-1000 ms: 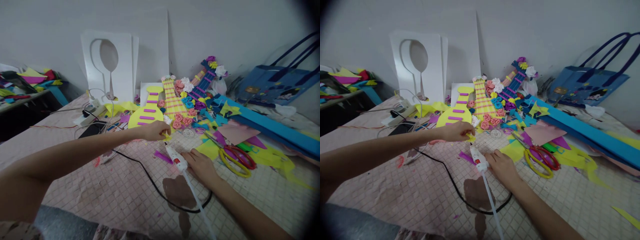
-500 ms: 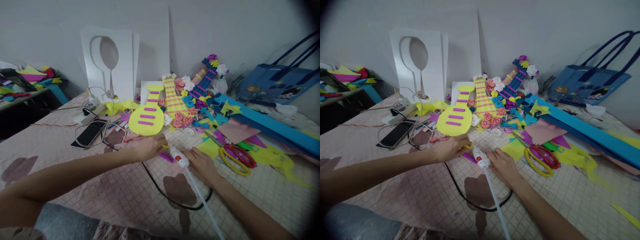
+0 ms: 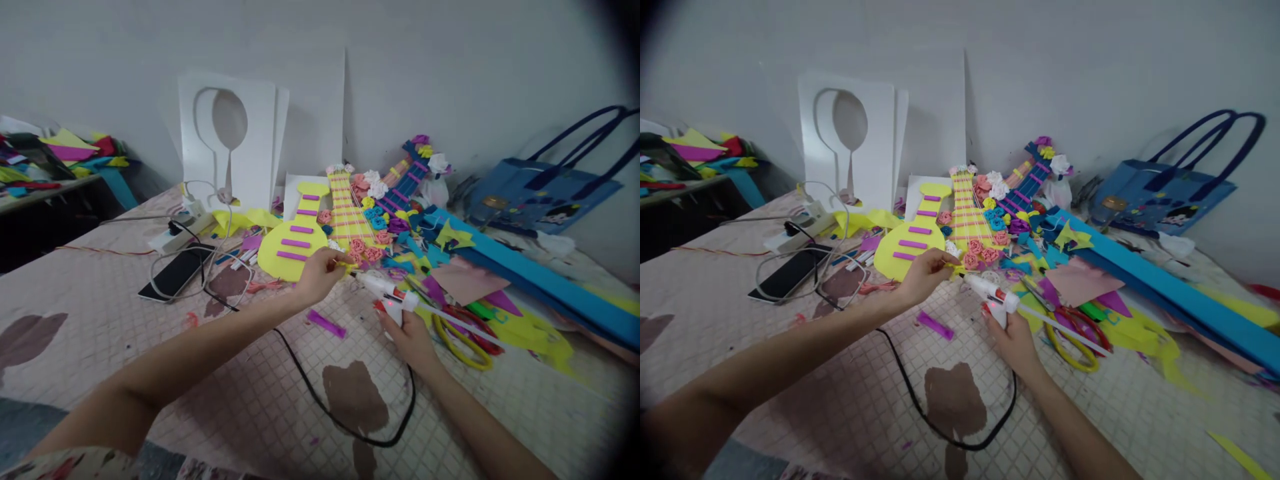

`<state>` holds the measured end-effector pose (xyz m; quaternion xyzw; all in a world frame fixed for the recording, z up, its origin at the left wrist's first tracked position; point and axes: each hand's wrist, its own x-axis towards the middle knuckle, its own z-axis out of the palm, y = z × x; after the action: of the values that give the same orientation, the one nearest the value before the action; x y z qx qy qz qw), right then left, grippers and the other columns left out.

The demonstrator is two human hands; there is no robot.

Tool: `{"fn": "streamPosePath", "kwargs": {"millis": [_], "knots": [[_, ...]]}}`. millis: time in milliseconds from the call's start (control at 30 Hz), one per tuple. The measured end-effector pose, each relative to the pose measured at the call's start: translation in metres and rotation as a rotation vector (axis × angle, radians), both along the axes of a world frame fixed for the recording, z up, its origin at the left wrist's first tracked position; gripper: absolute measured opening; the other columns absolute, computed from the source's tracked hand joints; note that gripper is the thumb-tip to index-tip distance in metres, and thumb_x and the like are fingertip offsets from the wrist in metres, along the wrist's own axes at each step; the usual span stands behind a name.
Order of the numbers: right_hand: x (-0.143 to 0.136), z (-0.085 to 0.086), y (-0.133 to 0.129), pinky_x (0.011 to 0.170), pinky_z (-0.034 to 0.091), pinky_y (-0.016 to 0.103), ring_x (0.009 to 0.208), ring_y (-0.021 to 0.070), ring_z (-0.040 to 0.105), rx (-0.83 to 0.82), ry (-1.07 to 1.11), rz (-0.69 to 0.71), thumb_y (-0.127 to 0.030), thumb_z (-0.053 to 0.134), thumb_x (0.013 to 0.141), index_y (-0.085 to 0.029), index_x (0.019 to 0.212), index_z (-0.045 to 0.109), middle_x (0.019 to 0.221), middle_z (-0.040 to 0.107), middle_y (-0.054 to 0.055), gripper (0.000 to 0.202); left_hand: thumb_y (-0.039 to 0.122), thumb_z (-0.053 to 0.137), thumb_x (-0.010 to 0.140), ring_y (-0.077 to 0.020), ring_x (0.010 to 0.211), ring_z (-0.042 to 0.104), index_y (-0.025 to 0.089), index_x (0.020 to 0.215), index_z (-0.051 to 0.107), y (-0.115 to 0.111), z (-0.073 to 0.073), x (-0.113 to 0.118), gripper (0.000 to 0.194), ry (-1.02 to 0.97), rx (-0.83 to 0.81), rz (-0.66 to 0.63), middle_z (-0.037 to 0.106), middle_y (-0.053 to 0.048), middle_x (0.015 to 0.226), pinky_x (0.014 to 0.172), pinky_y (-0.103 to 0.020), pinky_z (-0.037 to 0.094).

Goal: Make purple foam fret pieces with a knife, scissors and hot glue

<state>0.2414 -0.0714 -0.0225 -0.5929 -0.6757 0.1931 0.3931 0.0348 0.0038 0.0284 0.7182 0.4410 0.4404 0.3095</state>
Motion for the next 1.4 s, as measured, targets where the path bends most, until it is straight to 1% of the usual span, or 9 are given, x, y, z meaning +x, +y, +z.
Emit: {"fn": "streamPosePath", "kwargs": {"millis": [200, 300, 433, 567, 700, 767, 967, 1200, 1400], "knots": [[0.003, -0.001, 0.002, 0.049, 0.039, 0.025, 0.051, 0.0143, 0.047, -0.005, 0.037, -0.037, -0.048, 0.049, 0.08, -0.017, 0.068, 0.056, 0.053, 0.051, -0.001, 0.035, 0.003, 0.05, 0.076, -0.0141, 0.088, 0.059, 0.013, 0.106, 0.063, -0.018, 0.005, 0.018, 0.034, 0.166, 0.201, -0.203, 0.056, -0.01, 0.109, 0.079, -0.028, 0.052], [0.003, -0.004, 0.001, 0.05, 0.038, 0.025, 0.053, 0.0146, 0.047, -0.007, 0.052, -0.037, -0.049, 0.051, 0.079, -0.018, 0.065, 0.054, 0.055, 0.051, -0.001, 0.034, 0.004, 0.049, 0.079, -0.0177, 0.095, 0.059, 0.013, 0.102, 0.063, -0.017, 0.007, 0.019, 0.028, 0.311, 0.257, -0.177, 0.06, -0.009, 0.104, 0.085, -0.031, 0.05], [0.003, -0.006, 0.001, 0.049, 0.036, 0.025, 0.051, 0.0136, 0.044, -0.014, 0.069, -0.038, -0.049, 0.051, 0.08, -0.019, 0.063, 0.05, 0.052, 0.048, -0.002, 0.035, 0.012, 0.053, 0.081, -0.0179, 0.092, 0.06, 0.017, 0.096, 0.062, -0.011, 0.008, 0.023, 0.018, 0.425, 0.291, -0.084, 0.063, -0.005, 0.102, 0.077, -0.029, 0.05], [0.003, -0.006, 0.003, 0.048, 0.035, 0.025, 0.05, 0.0132, 0.042, -0.016, 0.088, -0.047, -0.049, 0.05, 0.08, -0.019, 0.063, 0.048, 0.052, 0.046, -0.003, 0.035, 0.012, 0.052, 0.08, -0.0171, 0.084, 0.06, 0.015, 0.088, 0.06, -0.017, 0.0, 0.036, 0.012, 0.405, 0.36, -0.091, 0.062, -0.006, 0.094, 0.071, -0.028, 0.049], [0.002, -0.004, 0.004, 0.046, 0.034, 0.025, 0.049, 0.0131, 0.042, -0.019, 0.099, -0.068, -0.051, 0.049, 0.079, -0.019, 0.063, 0.049, 0.051, 0.046, -0.003, 0.036, 0.011, 0.05, 0.08, -0.0171, 0.085, 0.058, 0.015, 0.09, 0.056, -0.034, -0.013, 0.047, 0.012, 0.282, 0.436, -0.202, 0.061, -0.007, 0.092, 0.075, -0.029, 0.048], [0.003, -0.002, 0.003, 0.047, 0.035, 0.025, 0.049, 0.0134, 0.043, -0.026, 0.103, -0.07, -0.05, 0.05, 0.078, -0.019, 0.063, 0.05, 0.052, 0.047, -0.002, 0.035, 0.012, 0.049, 0.081, -0.0157, 0.083, 0.058, 0.016, 0.09, 0.055, -0.038, -0.015, 0.044, 0.011, 0.157, 0.403, -0.209, 0.061, -0.006, 0.089, 0.073, -0.027, 0.048], [0.002, 0.0, 0.001, 0.046, 0.036, 0.025, 0.049, 0.0135, 0.045, -0.056, 0.126, -0.094, -0.048, 0.052, 0.077, -0.018, 0.061, 0.051, 0.051, 0.051, -0.001, 0.034, 0.015, 0.056, 0.078, -0.0114, 0.069, 0.057, 0.016, 0.084, 0.051, -0.022, -0.007, 0.019, 0.008, -0.211, 0.06, 0.047, 0.057, -0.001, 0.077, 0.061, -0.022, 0.047], [0.001, 0.0, 0.001, 0.045, 0.036, 0.024, 0.048, 0.0127, 0.044, -0.066, 0.137, -0.096, -0.047, 0.052, 0.078, -0.018, 0.06, 0.052, 0.05, 0.049, -0.002, 0.034, 0.009, 0.055, 0.075, -0.0097, 0.064, 0.053, 0.017, 0.082, 0.058, -0.019, -0.015, 0.028, 0.011, 0.002, 0.154, 0.012, 0.06, -0.001, 0.08, 0.061, -0.023, 0.044], [0.002, 0.005, -0.001, 0.045, 0.036, 0.023, 0.049, 0.0129, 0.045, -0.055, 0.135, -0.082, -0.046, 0.05, 0.079, -0.018, 0.06, 0.052, 0.051, 0.051, -0.001, 0.034, 0.017, 0.059, 0.075, -0.01, 0.065, 0.054, 0.016, 0.078, 0.053, -0.029, -0.023, 0.047, 0.007, -0.385, -0.148, -0.125, 0.057, 0.0, 0.073, 0.063, -0.023, 0.045]]}}
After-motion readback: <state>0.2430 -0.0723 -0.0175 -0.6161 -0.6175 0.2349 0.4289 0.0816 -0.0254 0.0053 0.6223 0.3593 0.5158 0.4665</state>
